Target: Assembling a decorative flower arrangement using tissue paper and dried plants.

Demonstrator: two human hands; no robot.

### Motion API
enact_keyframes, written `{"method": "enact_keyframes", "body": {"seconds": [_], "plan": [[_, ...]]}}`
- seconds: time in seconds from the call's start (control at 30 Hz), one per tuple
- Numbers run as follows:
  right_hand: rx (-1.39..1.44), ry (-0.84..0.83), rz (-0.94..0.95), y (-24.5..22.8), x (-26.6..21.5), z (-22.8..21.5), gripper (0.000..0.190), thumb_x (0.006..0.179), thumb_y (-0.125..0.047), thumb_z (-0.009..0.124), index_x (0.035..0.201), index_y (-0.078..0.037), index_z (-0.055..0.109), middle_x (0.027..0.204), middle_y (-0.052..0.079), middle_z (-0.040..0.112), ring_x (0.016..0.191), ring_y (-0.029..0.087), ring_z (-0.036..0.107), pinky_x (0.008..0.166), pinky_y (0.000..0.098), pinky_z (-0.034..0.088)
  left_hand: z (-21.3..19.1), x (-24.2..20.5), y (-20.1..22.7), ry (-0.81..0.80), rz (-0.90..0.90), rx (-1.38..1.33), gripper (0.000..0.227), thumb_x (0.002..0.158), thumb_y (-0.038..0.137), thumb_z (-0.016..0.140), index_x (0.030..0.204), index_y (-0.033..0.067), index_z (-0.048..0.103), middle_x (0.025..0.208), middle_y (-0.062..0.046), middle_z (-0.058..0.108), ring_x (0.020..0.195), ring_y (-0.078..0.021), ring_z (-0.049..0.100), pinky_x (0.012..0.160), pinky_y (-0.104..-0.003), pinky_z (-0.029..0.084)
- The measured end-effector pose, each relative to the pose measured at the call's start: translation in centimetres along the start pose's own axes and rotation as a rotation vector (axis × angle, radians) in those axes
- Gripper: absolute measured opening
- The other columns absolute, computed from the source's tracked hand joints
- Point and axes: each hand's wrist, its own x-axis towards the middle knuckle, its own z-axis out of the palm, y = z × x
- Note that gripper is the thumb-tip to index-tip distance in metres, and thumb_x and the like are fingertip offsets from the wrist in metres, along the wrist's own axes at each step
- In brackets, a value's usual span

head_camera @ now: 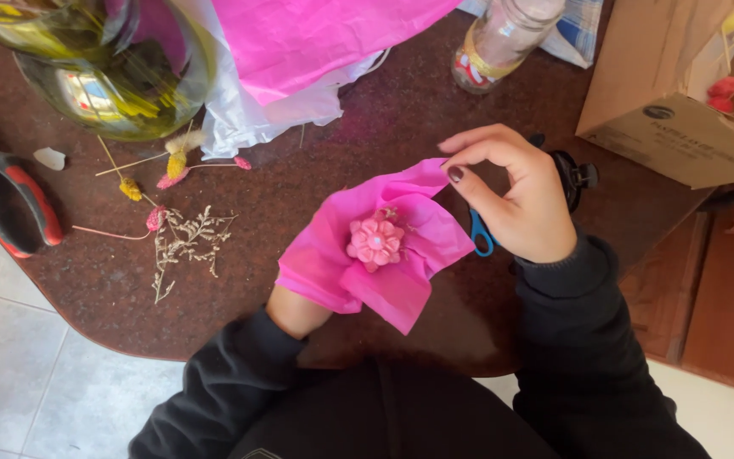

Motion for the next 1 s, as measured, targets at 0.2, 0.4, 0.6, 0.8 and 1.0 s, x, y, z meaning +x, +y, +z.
{"method": "enact_keyframes", "body": {"seconds": [0.2, 0.4, 0.6, 0.8, 1.0], "plan": [[0.281, -0.025, 0.049, 2.0, -0.7, -0.1, 0.016, 0.1, 0.006, 0.064, 0.114, 0.001, 0.057, 0.127, 0.014, 0.065, 0.118, 0.018, 0.066, 0.103, 0.0326, 0.054, -4.2, -3.9, -3.7, 0.022, 0.018, 0.45, 0.075, 0.082, 0.008, 0.08, 0.15, -0.0018, 0.05, 0.139, -0.016, 0.064, 0.12, -0.0178, 0.067, 0.104, -0.03, 0.053], [0.45, 0.025, -0.008, 2.3, -0.8, -0.2, 0.022, 0.104, 0.01, 0.06, 0.121, -0.001, 0.05, 0.133, 0.017, 0.063, 0.124, 0.025, 0.067, 0.111, 0.0372, 0.054, -6.0, -8.5, 1.1, 0.467, 0.131, 0.859, 0.052, 0.09, -0.008, 0.063, 0.14, -0.0007, 0.055, 0.128, -0.012, 0.072, 0.115, -0.018, 0.071, 0.097, -0.031, 0.057], [0.375, 0.069, -0.107, 1.0, -0.8, -0.2, 0.025, 0.106, 0.011, 0.059, 0.127, 0.002, 0.051, 0.131, 0.018, 0.063, 0.125, 0.025, 0.066, 0.117, 0.0394, 0.054, -9.3, -13.8, 6.1, 0.849, 0.391, 1.266, 0.021, 0.095, -0.009, 0.069, 0.113, 0.0002, 0.069, 0.112, -0.012, 0.071, 0.105, -0.0222, 0.071, 0.096, -0.032, 0.057], [0.208, 0.183, -0.059, -1.1, -0.6, -0.2, 0.019, 0.109, 0.008, 0.059, 0.125, 0.003, 0.051, 0.128, 0.019, 0.066, 0.118, 0.025, 0.068, 0.111, 0.0347, 0.054, -10.5, -14.1, 5.3, 0.776, 0.436, 1.524, 0.013, 0.084, -0.002, 0.077, 0.096, 0.0047, 0.075, 0.099, -0.011, 0.068, 0.097, -0.0311, 0.066, 0.086, -0.041, 0.054], [0.21, 0.209, -0.057, -2.6, -0.7, 0.2, 0.017, 0.109, 0.007, 0.059, 0.125, 0.004, 0.055, 0.133, 0.017, 0.064, 0.119, 0.024, 0.067, 0.113, 0.0337, 0.052, -8.8, -12.5, 0.9, 0.714, 0.193, 1.654, 0.021, 0.068, 0.022, 0.085, 0.068, 0.0088, 0.068, 0.074, -0.008, 0.058, 0.076, -0.0307, 0.061, 0.064, -0.044, 0.046]]}}
